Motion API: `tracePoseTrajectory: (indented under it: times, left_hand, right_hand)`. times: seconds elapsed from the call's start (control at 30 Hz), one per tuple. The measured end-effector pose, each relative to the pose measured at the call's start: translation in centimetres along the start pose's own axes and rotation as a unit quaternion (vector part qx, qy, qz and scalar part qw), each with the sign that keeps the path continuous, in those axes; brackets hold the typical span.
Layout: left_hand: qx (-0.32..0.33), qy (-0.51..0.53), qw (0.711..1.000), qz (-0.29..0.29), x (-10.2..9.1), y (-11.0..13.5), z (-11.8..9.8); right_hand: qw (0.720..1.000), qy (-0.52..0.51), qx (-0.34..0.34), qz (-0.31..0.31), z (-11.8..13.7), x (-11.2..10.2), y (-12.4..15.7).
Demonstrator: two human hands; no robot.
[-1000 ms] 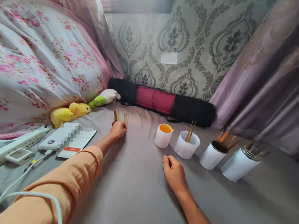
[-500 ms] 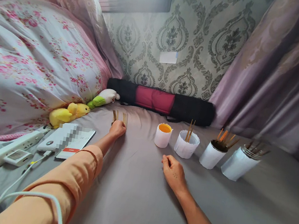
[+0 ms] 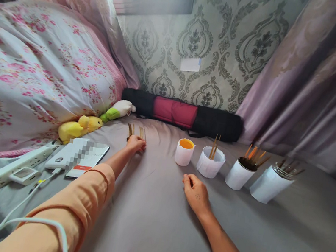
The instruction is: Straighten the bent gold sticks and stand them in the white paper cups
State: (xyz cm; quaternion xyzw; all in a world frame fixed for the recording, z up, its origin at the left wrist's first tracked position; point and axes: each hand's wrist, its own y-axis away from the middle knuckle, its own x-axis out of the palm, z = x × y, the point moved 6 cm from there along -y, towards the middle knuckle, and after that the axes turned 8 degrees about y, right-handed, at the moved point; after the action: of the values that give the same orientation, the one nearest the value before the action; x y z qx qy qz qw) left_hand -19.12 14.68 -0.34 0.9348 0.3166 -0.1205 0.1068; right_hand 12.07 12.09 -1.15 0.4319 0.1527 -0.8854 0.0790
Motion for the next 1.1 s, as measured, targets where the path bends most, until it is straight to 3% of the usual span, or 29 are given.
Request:
tracePoseTrajectory:
  times: [0.2, 0.43, 1.1]
  left_hand:
    - [-0.039, 0.183, 0.982, 0.022, 1.2, 1.7, 0.2]
    - [-0.072, 0.309, 0.947, 0.049, 2.4, 3.6, 0.7]
    - [-0.099, 0.437, 0.885, 0.127, 5.9, 9.4, 0.8]
  right_hand:
    - [1.000, -0.006, 0.001, 0.005, 0.0, 0.1, 0.0]
    - [1.000, -0.006, -0.004, 0.002, -0.1, 0.1, 0.0]
    - [1.000, -0.001, -0.014, -0.005, -0.1, 0.2, 0.1]
